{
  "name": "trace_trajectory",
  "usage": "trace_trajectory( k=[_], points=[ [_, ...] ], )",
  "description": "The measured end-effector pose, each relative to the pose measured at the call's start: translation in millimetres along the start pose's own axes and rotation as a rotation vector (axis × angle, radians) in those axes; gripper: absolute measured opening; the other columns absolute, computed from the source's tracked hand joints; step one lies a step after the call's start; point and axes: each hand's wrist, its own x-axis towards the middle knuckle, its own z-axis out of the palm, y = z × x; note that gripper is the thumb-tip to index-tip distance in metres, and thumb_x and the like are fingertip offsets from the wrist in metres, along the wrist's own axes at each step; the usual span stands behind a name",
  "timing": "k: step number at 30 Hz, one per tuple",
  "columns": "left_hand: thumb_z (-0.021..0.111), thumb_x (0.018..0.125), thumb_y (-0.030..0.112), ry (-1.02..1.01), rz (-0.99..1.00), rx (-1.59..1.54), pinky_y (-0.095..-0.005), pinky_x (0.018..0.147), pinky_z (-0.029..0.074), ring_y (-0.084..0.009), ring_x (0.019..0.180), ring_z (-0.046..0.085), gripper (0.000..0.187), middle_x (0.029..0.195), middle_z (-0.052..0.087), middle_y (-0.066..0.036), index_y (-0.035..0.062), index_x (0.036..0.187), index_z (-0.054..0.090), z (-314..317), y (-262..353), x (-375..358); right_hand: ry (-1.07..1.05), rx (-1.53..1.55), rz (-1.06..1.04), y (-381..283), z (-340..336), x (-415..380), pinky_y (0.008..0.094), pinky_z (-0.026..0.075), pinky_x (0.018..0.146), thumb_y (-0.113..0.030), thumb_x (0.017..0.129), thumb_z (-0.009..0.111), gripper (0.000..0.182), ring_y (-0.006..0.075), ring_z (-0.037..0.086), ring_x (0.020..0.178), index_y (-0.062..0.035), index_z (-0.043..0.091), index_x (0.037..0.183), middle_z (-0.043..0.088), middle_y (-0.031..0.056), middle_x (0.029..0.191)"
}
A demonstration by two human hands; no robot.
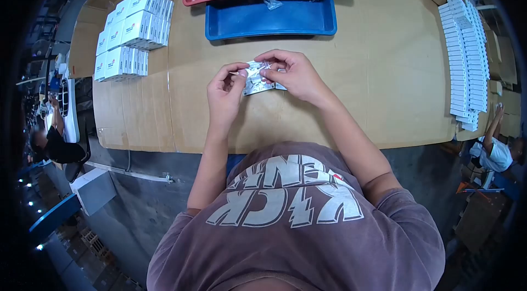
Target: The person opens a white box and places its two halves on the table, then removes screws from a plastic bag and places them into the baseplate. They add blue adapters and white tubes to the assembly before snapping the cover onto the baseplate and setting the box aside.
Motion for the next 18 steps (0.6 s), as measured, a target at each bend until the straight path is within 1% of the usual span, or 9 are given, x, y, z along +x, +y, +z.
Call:
trace_trajectory(
  k=[2,5,8,11,14,17,18],
  points=[
    [0.071,0.095,0.001,-0.008,0.031,0.116,-0.0212,0.069,0.046,-0.0043,0.075,0.053,0.02,0.096,0.065,-0.001,-0.0007,0.114,0.073,-3,1,-1,-0.002,-0.08,-0.002,4,-3,0,0.024,0.057,0.081,0.005,0.094,0.071,0.035,0.0079,0.067,0.09,0.0051,0.067,0.129,0.072,0.0076,0.106],
    [0.075,0.092,0.002,-0.018,0.034,0.131,-0.0219,0.073,0.047,-0.0059,0.077,0.054,0.023,0.096,0.065,-0.001,0.0005,0.115,0.075,-7,-2,-1,-0.02,-0.102,-0.003,12,-7,0,0.0247,0.057,0.083,0.005,0.094,0.071,0.037,0.0082,0.068,0.092,0.0044,0.066,0.132,0.073,0.0065,0.105],
    [0.077,0.091,0.004,-0.054,0.071,0.225,-0.0236,0.075,0.049,-0.0087,0.081,0.058,0.022,0.098,0.066,-0.002,0.0016,0.113,0.076,-15,-2,3,-0.004,0.066,0.069,-1,0,-1,0.0257,0.057,0.084,0.004,0.095,0.071,0.038,0.0093,0.068,0.094,0.0037,0.066,0.133,0.073,0.0062,0.105],
    [0.077,0.091,0.006,-0.022,0.179,0.315,-0.0269,0.077,0.051,-0.0133,0.085,0.061,0.02,0.102,0.068,-0.005,0.0023,0.111,0.077,-17,-7,6,0.001,0.217,0.129,7,-6,5,0.0259,0.057,0.084,0.003,0.096,0.069,0.038,0.0104,0.069,0.096,0.0024,0.066,0.133,0.073,0.0062,0.105],
    [0.077,0.09,0.007,-0.062,0.266,0.348,-0.0298,0.081,0.05,-0.013,0.085,0.06,0.023,0.106,0.071,-0.006,0.001,0.112,0.077,-20,-3,9,0.02,0.151,0.128,7,-5,6,0.0259,0.057,0.083,0.002,0.097,0.069,0.037,0.011,0.069,0.096,0.002,0.066,0.134,0.073,0.0071,0.105],
    [0.078,0.088,0.008,-0.121,0.126,0.377,-0.0325,0.081,0.051,-0.0145,0.087,0.062,0.023,0.104,0.073,-0.007,0.0025,0.11,0.077,-26,-4,7,0.033,0.045,0.06,16,-2,6,0.0245,0.057,0.079,0.004,0.098,0.065,0.031,0.0092,0.07,0.093,0.0012,0.07,0.128,0.074,0.0065,0.104],
    [0.078,0.088,0.009,-0.126,0.152,0.447,-0.0335,0.082,0.05,-0.0155,0.087,0.062,0.022,0.102,0.074,-0.006,0.0037,0.109,0.078,-28,-4,8,0.043,-0.041,0.047,22,-4,7,0.026,0.057,0.077,0.002,0.098,0.066,0.029,0.0105,0.07,0.091,-0.0001,0.072,0.126,0.074,0.0066,0.101]
  ],
)
